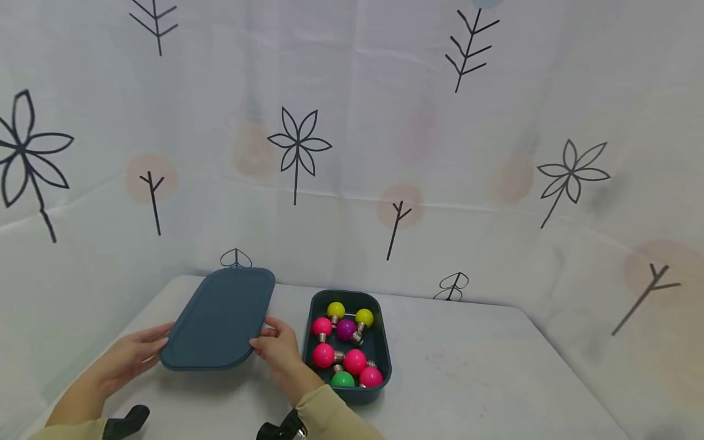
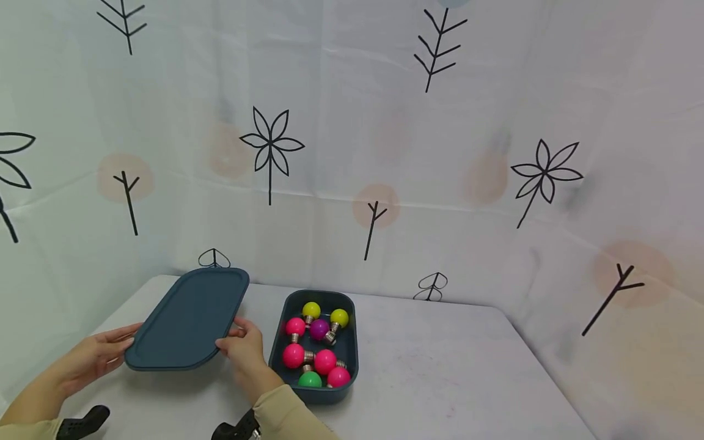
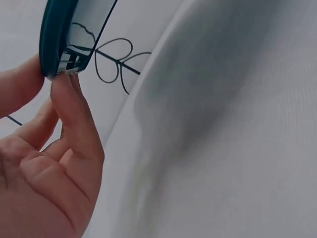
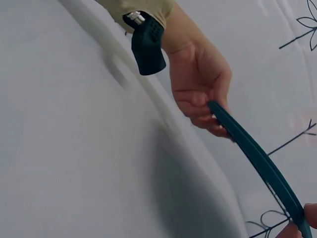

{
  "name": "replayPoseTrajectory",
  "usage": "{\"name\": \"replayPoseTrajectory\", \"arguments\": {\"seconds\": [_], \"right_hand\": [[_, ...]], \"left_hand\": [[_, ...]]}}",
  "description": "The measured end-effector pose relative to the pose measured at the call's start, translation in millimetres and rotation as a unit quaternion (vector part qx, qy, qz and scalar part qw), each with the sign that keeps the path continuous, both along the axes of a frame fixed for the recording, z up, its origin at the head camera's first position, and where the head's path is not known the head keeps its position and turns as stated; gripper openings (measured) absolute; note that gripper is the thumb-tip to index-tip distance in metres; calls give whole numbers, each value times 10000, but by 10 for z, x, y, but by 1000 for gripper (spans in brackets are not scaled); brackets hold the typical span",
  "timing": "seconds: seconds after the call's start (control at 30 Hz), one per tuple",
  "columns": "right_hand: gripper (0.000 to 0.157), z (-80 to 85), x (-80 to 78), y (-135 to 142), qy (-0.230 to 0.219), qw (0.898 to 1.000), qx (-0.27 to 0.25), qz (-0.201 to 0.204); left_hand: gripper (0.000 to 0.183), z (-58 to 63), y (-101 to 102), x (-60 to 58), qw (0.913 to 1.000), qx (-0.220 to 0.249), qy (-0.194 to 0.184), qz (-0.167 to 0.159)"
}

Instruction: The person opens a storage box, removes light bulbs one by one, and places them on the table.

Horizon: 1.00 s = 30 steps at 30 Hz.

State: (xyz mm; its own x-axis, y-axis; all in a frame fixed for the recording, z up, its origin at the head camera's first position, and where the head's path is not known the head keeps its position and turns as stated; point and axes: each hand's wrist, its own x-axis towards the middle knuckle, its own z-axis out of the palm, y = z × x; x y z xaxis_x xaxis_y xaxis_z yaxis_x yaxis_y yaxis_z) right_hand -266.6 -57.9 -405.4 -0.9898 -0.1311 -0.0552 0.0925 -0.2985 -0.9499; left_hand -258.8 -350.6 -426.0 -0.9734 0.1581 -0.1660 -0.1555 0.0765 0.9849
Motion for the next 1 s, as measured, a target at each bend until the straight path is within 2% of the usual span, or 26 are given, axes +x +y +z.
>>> {"name": "replayPoseTrajectory", "arguments": {"seconds": [0.07,0.2,0.37,0.43,0.77,1.0], "right_hand": [[52,-31,11,-47,-17,9999,-89,-91],[52,-117,22,-116,-153,9994,-118,-294],[51,-208,9,-150,-308,9984,33,-477],[51,-234,-1,-155,-345,9983,55,-469],[47,-308,-19,-139,-360,9985,204,-371],[40,-369,-11,-93,-334,9956,787,-392]], "left_hand": [[66,-21,-17,-17,9994,-325,-63,142],[64,-73,-41,-37,9980,-558,-126,267],[65,-106,-42,-54,9974,-636,-131,305],[65,-105,-34,-60,9969,-655,-183,406],[58,-115,-7,-42,9968,-546,-367,455],[54,-144,21,-51,9954,-739,-371,479]]}}
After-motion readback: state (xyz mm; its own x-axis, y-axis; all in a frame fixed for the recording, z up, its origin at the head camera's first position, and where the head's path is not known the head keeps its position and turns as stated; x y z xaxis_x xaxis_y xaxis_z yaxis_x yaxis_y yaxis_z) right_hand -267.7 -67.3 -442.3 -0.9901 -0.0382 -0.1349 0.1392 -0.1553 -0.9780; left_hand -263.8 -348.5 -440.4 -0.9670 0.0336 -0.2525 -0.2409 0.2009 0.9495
